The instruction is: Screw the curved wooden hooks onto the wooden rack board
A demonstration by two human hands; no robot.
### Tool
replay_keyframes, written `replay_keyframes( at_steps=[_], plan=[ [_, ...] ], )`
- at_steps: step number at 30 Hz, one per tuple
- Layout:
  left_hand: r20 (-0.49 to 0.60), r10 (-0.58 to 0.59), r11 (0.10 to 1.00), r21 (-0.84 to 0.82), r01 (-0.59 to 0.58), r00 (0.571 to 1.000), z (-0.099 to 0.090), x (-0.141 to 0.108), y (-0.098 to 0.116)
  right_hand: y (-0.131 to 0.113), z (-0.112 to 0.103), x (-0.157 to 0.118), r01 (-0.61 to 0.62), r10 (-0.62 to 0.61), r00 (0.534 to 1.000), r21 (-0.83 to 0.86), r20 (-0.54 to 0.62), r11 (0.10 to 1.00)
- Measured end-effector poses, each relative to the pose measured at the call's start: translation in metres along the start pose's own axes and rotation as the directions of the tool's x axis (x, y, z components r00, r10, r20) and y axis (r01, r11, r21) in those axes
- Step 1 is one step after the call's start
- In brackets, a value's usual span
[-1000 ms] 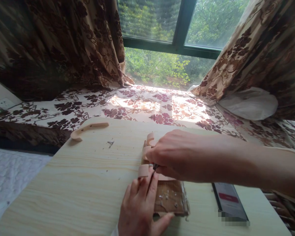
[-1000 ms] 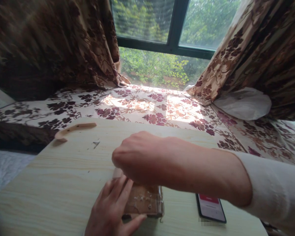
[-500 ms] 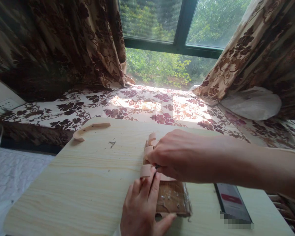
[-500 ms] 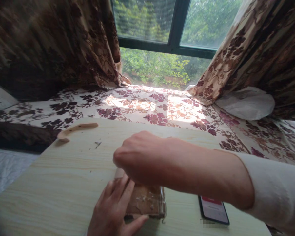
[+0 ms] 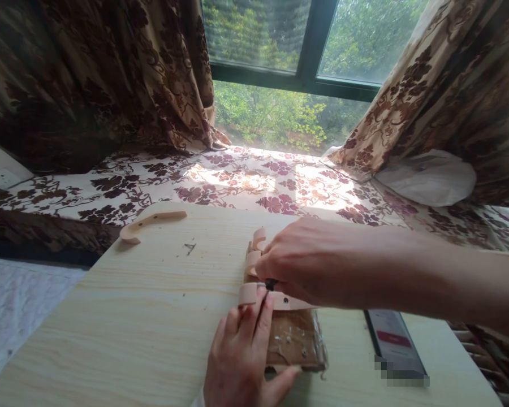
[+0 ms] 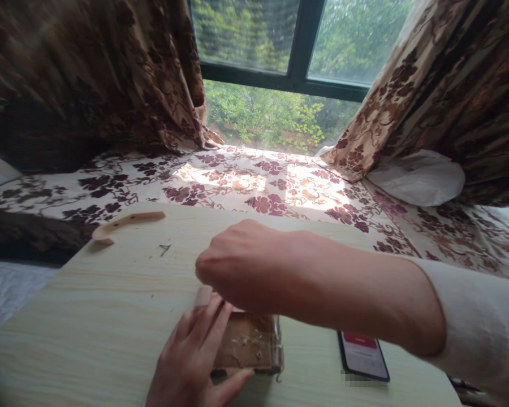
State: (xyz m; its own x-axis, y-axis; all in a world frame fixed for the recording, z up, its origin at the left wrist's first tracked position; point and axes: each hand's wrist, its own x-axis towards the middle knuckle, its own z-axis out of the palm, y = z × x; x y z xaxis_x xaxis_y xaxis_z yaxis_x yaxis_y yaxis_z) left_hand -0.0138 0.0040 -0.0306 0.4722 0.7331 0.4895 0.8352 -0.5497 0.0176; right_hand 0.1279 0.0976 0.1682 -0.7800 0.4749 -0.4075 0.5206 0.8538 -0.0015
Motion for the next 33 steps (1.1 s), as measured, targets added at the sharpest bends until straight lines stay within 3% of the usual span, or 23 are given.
replay_keyframes(
  at_steps=[5, 15, 22, 29, 33],
  plan=[
    [-0.016, 0.004, 1.000, 0.010, -0.004, 1.000, -0.001, 0.003, 0.000, 0.001, 0.007, -0.001, -0.080, 0.079, 0.995, -0.005, -0.058, 0.997],
    [-0.002, -0.004, 1.000, -0.001, 0.004, 1.000, -0.003, 0.006, 0.001, -0.005, -0.004, -0.002, -0.010, 0.010, 1.000, -0.003, -0.013, 1.000],
    [-0.064, 0.015, 1.000, 0.010, -0.014, 0.998, -0.004, 0.008, 0.003, -0.001, 0.010, -0.007, -0.081, 0.079, 0.989, -0.007, -0.122, 0.997],
    [-0.035, -0.027, 0.999, -0.034, 0.026, 0.999, -0.004, 0.009, 0.004, -0.005, 0.001, -0.011, 0.004, -0.002, 0.996, 0.014, -0.089, 1.000],
    [-0.017, 0.001, 1.000, -0.031, -0.001, 1.000, -0.007, 0.011, 0.002, -0.001, 0.007, -0.009, 0.015, -0.012, 0.997, 0.039, -0.072, 0.999]
  ],
)
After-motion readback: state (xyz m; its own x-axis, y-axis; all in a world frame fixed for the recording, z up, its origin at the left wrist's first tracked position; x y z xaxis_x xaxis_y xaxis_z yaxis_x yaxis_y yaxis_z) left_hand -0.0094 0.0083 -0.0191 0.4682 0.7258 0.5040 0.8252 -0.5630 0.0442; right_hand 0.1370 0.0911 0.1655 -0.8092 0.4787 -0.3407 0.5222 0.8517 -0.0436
